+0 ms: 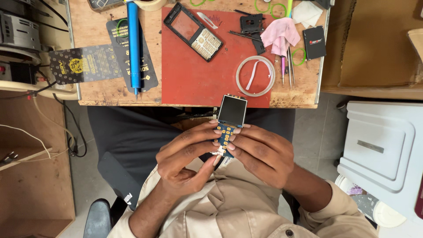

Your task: The person handles a disassembled mobile phone and its internal components on a cluttered workbench. They pick up a small white piece of material, fold it, and apply it to the phone's circuit board before placing the assembly back on the table.

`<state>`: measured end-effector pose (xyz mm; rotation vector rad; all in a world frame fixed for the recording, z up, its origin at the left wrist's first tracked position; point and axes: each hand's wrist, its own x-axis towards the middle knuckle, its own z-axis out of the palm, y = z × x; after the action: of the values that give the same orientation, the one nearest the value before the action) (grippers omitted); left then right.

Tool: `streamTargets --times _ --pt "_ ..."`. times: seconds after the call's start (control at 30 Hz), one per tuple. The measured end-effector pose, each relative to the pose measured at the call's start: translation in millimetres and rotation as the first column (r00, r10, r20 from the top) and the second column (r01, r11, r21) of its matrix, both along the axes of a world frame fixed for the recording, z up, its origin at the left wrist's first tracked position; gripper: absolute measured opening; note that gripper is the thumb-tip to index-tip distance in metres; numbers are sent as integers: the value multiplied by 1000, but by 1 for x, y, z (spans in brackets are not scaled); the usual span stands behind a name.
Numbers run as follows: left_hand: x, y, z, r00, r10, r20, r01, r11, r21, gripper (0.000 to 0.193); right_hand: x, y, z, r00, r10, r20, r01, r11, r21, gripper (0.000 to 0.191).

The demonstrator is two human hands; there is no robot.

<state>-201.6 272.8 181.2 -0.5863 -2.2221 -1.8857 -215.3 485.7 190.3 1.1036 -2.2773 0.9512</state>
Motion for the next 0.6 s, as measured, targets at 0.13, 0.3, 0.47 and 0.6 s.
streamTargets --times 0.13,0.3,0.47,0.6 --pt "3 -1 3 998 -28 64 27 999 19 19 2 2 1 1000 -3 -21 3 1000 21 19" --pt "0 0 6 993 -6 115 4 1000 13 20 5 -2 -11 997 -59 42 61 997 -49 19" --pt "-5 -4 17 998 4 63 0 998 -69 39 19 -10 -33 845 -14 535 250 895 -371 22" --pt "-3 -1 12 943 49 330 -31 998 -60 36 23 -9 -51 531 395 750 418 648 -637 17"
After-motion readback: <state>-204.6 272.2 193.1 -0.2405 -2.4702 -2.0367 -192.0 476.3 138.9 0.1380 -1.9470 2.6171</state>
